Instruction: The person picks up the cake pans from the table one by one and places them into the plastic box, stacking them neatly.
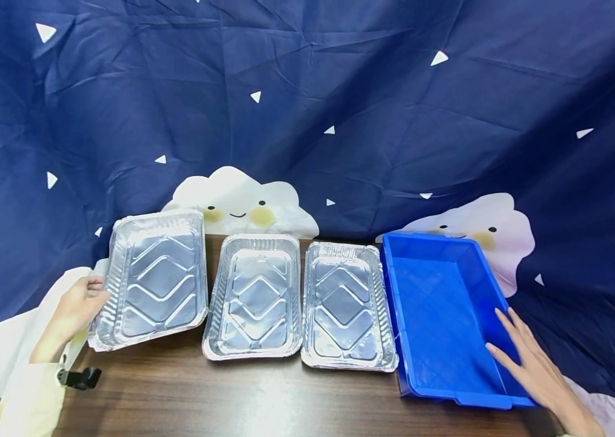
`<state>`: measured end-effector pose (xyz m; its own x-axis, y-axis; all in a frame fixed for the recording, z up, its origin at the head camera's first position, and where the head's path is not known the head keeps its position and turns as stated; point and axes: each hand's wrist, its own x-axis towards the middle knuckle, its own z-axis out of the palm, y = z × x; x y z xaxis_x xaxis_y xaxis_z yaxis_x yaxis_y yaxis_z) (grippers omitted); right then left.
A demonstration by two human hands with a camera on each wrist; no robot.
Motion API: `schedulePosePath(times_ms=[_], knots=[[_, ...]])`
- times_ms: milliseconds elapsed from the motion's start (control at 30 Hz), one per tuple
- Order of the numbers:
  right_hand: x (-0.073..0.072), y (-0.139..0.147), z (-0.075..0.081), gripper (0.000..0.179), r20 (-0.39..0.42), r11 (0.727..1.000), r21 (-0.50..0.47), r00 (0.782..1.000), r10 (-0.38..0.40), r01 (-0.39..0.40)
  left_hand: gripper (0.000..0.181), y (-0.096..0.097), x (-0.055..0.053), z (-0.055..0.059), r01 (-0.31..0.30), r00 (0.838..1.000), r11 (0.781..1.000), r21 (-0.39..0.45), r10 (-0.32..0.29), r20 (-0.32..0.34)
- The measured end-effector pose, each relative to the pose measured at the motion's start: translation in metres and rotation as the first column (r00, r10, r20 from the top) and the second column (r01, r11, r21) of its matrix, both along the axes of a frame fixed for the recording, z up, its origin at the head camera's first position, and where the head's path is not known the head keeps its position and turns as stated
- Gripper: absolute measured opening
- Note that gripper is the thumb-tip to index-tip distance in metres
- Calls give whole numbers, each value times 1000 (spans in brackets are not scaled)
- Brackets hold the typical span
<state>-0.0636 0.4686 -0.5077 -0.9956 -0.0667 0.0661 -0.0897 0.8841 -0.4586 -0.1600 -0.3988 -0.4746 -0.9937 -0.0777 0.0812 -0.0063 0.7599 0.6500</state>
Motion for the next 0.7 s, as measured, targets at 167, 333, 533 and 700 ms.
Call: schedulePosePath(times_ms=[167,333,533,700], knots=[[0,0,-1,80,-4,1000,-6,1000,-2,2,47,15,-2,13,12,999,994,113,-18,47],[0,-2,-1,80,2,1000,-8,1000,-4,4,49,25,-4,20,7,997,974,229,-25,78],[1,-2,-1,80,-8,1000,-9,1000,-5,5,52,36,-7,26,30,993,936,351,-68,97],[0,-2,-1,79,-21,1000,-7,1000,-4,4,48,59,-10,33,71,988,921,383,-118,103]])
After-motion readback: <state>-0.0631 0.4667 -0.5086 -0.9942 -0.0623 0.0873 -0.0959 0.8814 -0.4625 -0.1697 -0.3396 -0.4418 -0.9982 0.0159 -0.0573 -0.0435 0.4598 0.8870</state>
